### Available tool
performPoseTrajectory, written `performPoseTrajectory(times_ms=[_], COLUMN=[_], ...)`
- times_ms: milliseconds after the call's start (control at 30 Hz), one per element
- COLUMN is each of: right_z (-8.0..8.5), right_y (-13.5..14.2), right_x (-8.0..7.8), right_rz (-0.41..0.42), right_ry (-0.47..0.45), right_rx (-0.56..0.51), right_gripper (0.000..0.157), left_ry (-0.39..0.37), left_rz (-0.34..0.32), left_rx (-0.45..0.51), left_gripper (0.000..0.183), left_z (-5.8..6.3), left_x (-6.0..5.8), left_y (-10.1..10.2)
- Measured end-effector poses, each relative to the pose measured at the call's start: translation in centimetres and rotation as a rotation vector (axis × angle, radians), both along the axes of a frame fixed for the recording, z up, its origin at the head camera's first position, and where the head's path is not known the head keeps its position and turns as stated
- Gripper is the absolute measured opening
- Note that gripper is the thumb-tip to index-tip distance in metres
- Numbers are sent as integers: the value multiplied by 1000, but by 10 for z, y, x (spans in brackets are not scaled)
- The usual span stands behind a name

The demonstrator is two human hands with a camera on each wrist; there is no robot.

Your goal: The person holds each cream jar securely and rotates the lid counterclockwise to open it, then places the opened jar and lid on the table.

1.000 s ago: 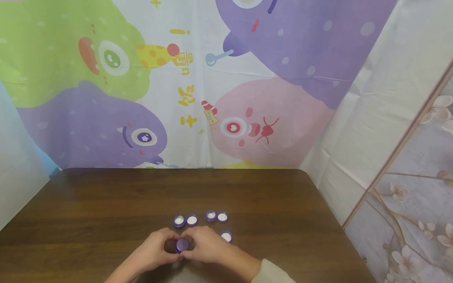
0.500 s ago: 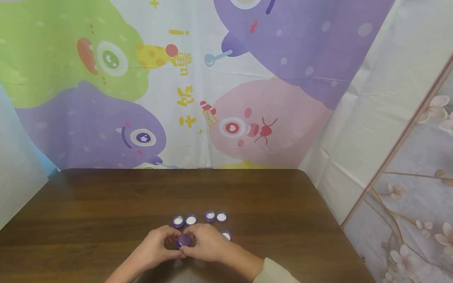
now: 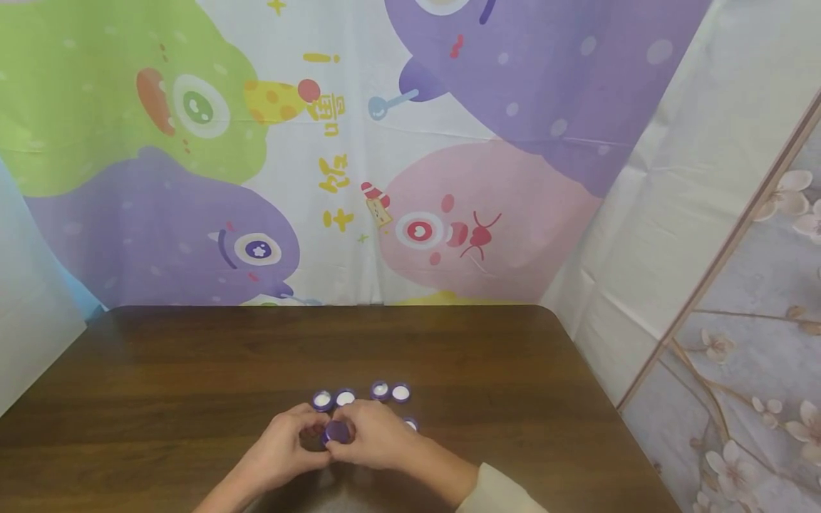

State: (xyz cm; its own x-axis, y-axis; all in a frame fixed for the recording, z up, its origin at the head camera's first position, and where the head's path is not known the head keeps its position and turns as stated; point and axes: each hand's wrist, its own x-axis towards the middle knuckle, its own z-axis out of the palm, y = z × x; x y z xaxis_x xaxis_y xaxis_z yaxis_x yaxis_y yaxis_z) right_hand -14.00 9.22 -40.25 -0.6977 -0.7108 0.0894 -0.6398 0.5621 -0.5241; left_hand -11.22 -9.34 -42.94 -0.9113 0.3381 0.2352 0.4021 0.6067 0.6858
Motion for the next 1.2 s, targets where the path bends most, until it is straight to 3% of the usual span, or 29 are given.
performPoseTrajectory(times_ms=[333,533,667,833,933,1067,1200], right_z=[3,8,9,13,14,16,16], right_y=[4,7,7,7,8,11,12], right_x=[-2,-4,-4,-5,-4,-2,-2], right_rz=[54,79,28,-34,9,99,82], right_ry=[89,51,-15,-26,5,23,-15], right_rx=[-29,-40,-81,-99,-40,10,-26], right_gripper=[22,31,38,30,25,34,39], left_ry=[13,-16,-13,9,13,17,17], left_rz=[5,6,32,39,38,50,66], left_rx=[85,115,101,89,82,79,98], left_gripper=[22,29,31,29,30,33,32], left_z=[-2,0,1,4,3,1,1], left_x=[0,1,1,0,1,2,2], left_y=[1,-2,-1,2,3,3,3])
